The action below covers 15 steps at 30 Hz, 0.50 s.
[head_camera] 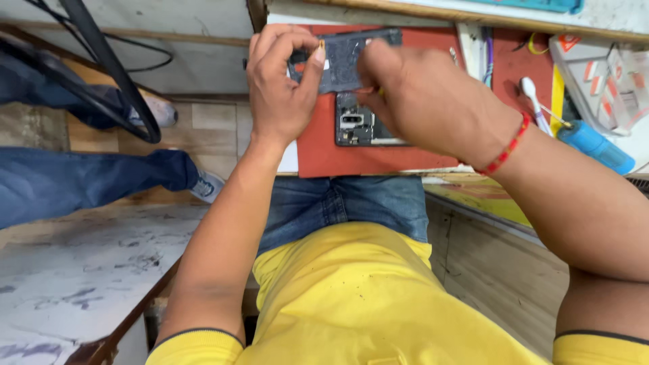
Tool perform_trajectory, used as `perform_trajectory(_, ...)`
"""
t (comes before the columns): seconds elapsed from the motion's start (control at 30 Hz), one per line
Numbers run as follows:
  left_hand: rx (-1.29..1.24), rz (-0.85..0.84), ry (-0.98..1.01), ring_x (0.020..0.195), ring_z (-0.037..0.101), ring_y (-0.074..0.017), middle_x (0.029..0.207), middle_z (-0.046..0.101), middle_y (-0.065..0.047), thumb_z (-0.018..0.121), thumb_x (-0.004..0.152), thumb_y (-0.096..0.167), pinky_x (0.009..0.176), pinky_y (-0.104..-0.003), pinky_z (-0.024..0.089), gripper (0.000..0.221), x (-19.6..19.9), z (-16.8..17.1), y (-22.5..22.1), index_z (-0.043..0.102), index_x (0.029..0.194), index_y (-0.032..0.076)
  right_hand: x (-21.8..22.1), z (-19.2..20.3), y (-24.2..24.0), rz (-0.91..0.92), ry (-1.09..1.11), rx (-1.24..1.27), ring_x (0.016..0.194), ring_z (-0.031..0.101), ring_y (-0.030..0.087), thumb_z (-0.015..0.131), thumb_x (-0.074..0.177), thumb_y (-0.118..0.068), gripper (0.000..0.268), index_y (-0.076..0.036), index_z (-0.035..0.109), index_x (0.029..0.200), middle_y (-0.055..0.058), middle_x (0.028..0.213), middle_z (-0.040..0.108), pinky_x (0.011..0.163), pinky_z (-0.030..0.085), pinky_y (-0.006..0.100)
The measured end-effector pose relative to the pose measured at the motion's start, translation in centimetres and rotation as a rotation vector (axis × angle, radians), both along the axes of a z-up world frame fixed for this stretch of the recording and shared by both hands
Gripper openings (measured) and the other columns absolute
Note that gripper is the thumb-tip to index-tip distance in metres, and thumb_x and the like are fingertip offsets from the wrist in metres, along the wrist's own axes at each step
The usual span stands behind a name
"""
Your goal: The person disassembles a smartphone by removing the back cover and using a screwdriver to unscrew internal components. They then use a hot air gun to heat the back cover and continue removing screws from the phone's frame.
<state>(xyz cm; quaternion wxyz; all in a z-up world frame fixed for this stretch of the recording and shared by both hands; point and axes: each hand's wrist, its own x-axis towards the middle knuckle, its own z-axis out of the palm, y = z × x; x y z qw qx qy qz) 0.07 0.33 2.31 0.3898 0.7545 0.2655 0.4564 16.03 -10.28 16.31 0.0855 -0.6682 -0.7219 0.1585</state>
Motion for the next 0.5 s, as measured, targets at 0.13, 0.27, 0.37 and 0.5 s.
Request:
perform_trajectory(0.13, 0.005, 0.007, 0.006, 0.105, 0.061, -0.0264, 0.111, 0.067, -0.006, 0.075, 0.096, 0.007, 0.093, -0.037, 0.051, 0.009, 0.0, -0.1, 0.2, 0.07, 0.103, 0.006, 1.2, 0.3, -0.1, 0.127, 0.088, 0.102, 0.082, 0.065, 0.045, 0.077, 0.085, -0.007, 0.036, 0.002, 0.05, 0.107, 0.022, 0.09, 0.066, 0.067, 0.051, 0.049)
perform_trajectory(0.27, -0.007, -0.002, -0.006, 0.104, 0.061, -0.0258, 0.112, 0.068, -0.006, 0.074, 0.098, 0.008, 0.093, -0.037, 0.051, 0.007, -0.2, -0.4, -0.3, 0.07, 0.103, 0.006, 1.3, -0.7, -1.0, 0.074, 0.118, 0.063, 0.084, 0.066, 0.042, 0.079, 0.096, -0.01, 0.035, 0.001, 0.049, 0.111, 0.018, 0.091, 0.066, 0.07, 0.051, 0.047)
perform_trajectory(0.37, -0.024, -0.005, -0.009, 0.104, 0.061, -0.0255, 0.112, 0.068, -0.006, 0.074, 0.099, 0.008, 0.093, -0.037, 0.051, 0.007, -0.1, -0.6, 0.1, 0.069, 0.104, 0.005, 1.8, -1.3, -1.2, 0.115, 0.122, 0.137, 0.086, 0.066, 0.041, 0.081, 0.096, -0.009, 0.038, 0.002, 0.048, 0.113, 0.018, 0.095, 0.066, 0.071, 0.051, 0.046)
perform_trajectory(0.5, -0.002, 0.009, 0.015, 0.103, 0.061, -0.0257, 0.111, 0.069, -0.006, 0.074, 0.099, 0.008, 0.093, -0.038, 0.049, 0.007, -0.2, -0.6, 0.0, 0.069, 0.103, 0.005, 2.0, -1.9, -1.7, 0.138, 0.186, 0.203, 0.091, 0.068, 0.039, 0.077, 0.096, -0.002, 0.032, 0.001, 0.049, 0.109, 0.017, 0.099, 0.067, 0.077, 0.054, 0.044)
